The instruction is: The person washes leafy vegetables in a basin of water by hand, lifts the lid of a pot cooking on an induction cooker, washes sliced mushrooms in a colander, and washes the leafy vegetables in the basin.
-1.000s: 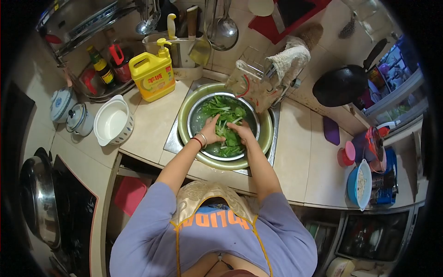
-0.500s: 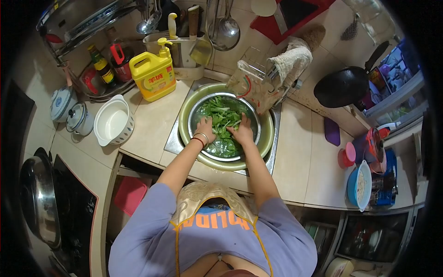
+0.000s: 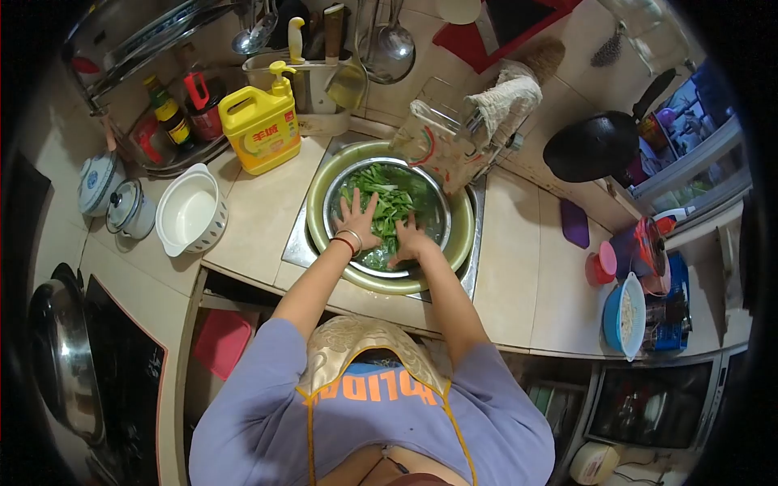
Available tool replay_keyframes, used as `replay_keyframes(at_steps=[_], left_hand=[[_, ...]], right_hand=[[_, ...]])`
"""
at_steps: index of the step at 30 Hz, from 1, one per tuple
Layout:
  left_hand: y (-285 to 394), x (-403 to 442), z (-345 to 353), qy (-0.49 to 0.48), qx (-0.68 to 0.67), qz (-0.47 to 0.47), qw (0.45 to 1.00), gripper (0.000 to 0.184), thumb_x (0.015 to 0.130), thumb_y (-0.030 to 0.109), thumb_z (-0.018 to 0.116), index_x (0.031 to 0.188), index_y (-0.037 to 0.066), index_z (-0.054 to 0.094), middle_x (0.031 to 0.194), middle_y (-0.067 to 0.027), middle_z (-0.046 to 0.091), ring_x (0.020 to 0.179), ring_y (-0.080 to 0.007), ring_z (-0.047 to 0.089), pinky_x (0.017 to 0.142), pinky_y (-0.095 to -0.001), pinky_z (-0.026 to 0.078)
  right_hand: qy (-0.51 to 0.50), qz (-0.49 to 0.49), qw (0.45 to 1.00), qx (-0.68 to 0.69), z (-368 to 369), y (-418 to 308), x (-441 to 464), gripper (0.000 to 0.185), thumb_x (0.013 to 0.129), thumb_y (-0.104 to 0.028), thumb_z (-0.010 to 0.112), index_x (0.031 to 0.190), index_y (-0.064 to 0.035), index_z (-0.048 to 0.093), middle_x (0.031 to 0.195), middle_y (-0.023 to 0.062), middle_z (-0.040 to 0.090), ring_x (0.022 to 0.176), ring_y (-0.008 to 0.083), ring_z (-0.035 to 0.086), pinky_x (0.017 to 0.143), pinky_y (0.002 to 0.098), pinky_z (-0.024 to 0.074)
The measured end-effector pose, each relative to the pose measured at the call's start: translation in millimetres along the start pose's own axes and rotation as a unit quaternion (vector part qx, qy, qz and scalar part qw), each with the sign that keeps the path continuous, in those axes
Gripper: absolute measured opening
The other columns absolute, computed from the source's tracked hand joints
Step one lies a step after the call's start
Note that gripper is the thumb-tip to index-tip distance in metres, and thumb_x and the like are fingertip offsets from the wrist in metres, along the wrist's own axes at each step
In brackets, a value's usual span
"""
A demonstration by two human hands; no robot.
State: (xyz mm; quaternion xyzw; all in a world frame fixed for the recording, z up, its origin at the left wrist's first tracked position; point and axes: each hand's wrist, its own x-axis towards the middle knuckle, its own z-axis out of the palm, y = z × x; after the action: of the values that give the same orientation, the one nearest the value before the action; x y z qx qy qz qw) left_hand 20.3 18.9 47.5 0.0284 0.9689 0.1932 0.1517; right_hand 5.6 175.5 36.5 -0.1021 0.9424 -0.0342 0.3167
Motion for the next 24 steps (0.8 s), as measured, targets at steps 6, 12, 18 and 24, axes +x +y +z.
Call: replay_keyframes(at_steps=[6, 12, 18, 24], left_hand=[[-9, 7, 11, -0.050, 0.004, 0.028, 0.998, 0.108, 0.059, 0.038, 0.077, 0.143, 0.030, 0.010, 0.149, -0.0137, -0.007, 0.134, -0.0459, 0.000, 0.100, -0.0617, 0.023], [-8, 4, 8, -0.039, 0.005, 0.022, 0.999, 0.110, 0.058, 0.040, 0.077, 0.144, 0.029, 0.009, 0.149, -0.0148, -0.005, 0.135, -0.0433, 0.001, 0.101, -0.0624, 0.018], [-3, 1, 1, 0.025, -0.016, 0.030, 0.999, 0.105, 0.059, 0.037, 0.072, 0.144, 0.025, 0.011, 0.149, -0.0159, 0.001, 0.136, -0.0389, 0.000, 0.104, -0.0618, 0.007], [-10, 17, 11, 0.084, -0.096, 0.025, 0.992, 0.085, 0.065, 0.033, 0.066, 0.137, 0.013, 0.027, 0.146, -0.0166, 0.013, 0.136, -0.0371, 0.006, 0.103, -0.0622, 0.007]], right_hand=[[0.048, 0.013, 0.998, 0.028, 16, 0, 26, 0.089, 0.058, -0.020, 0.077, 0.131, -0.0072, 0.028, 0.140, 0.0267, 0.023, 0.117, 0.0417, 0.043, 0.095, 0.0439, 0.0402], [0.087, -0.044, 0.988, 0.118, 14, 14, 19, 0.087, 0.059, -0.018, 0.074, 0.133, -0.0037, 0.030, 0.131, 0.0269, 0.039, 0.116, 0.0374, 0.045, 0.095, 0.0389, 0.0395], [0.193, -0.056, 0.937, 0.287, 6, 23, 18, 0.057, 0.061, -0.023, 0.071, 0.113, -0.0032, 0.057, 0.114, 0.0248, 0.055, 0.106, 0.0364, 0.053, 0.090, 0.0365, 0.0430], [0.457, -0.011, 0.881, 0.122, -21, -9, 9, 0.022, 0.071, -0.019, 0.065, 0.089, -0.0059, 0.065, 0.085, 0.0152, 0.063, 0.090, 0.0323, 0.057, 0.081, 0.0408, 0.0455]])
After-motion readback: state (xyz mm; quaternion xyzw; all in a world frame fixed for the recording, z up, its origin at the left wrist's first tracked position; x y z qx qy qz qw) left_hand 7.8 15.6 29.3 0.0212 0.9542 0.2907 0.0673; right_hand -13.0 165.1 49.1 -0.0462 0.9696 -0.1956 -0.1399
